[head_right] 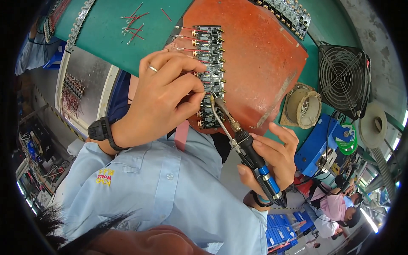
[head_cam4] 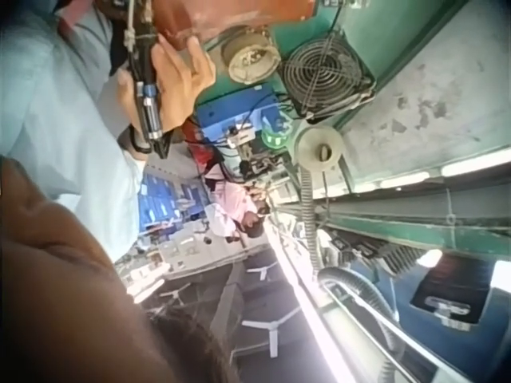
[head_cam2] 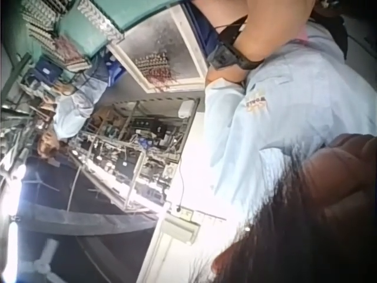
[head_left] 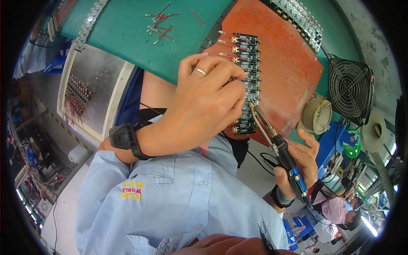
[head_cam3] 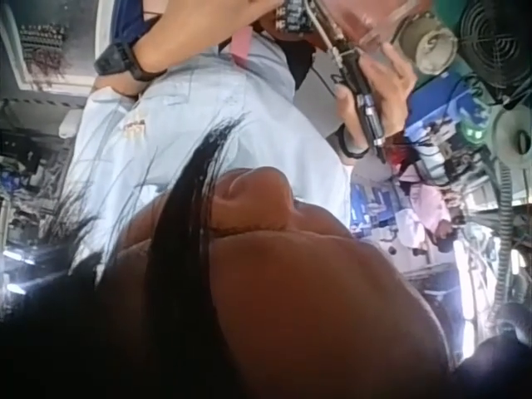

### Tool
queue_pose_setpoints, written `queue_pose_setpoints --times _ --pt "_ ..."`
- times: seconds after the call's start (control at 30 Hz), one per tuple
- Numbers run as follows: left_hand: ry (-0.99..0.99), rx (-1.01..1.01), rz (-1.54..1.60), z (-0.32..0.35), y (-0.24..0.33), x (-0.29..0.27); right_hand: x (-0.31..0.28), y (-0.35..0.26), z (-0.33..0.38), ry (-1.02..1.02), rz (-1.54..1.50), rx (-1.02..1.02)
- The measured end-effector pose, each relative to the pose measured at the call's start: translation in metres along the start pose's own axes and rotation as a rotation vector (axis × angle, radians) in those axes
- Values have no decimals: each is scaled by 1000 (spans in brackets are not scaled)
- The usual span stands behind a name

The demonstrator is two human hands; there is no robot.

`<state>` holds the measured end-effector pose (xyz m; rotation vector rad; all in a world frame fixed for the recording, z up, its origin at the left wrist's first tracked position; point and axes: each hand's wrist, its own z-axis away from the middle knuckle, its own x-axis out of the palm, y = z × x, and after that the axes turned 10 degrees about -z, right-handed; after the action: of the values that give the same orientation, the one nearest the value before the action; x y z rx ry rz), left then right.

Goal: The person picks up a circuit board and places it on a red block, then inserts LEDs into the board by hand and secures them with a soldering iron. After finishing, the person sets the board aside and picks up another to repeat the process.

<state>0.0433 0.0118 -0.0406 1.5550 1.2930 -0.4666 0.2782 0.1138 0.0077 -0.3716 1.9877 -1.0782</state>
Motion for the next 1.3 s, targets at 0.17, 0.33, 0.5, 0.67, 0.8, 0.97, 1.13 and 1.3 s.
queue_pose_setpoints --times 0.17,0.33,0.5,0.67,0.8,0.97,1.13,1.3 --pt "5 5 8 0 0 1 2 -1 -1 -11 9 27" --pt "5 4 11 0 1 0 1 -3 -2 -22 9 41" --pt "6 8 15 0 0 2 3 -3 -2 -20 22 48" --pt "6 8 4 1 0 1 -3 6 16 164 -79 -37" --pt "22 -1 14 0 0 1 -16 31 54 590 -74 122" --pt "-86 44 32 2 -2 -8 -17 74 93 827 -548 142" --pt "-229 96 24 8 0 -20 -12 73 79 775 -527 104" --pt "-191 160 -35 -3 -8 -20 -2 66 47 517 -543 -70"
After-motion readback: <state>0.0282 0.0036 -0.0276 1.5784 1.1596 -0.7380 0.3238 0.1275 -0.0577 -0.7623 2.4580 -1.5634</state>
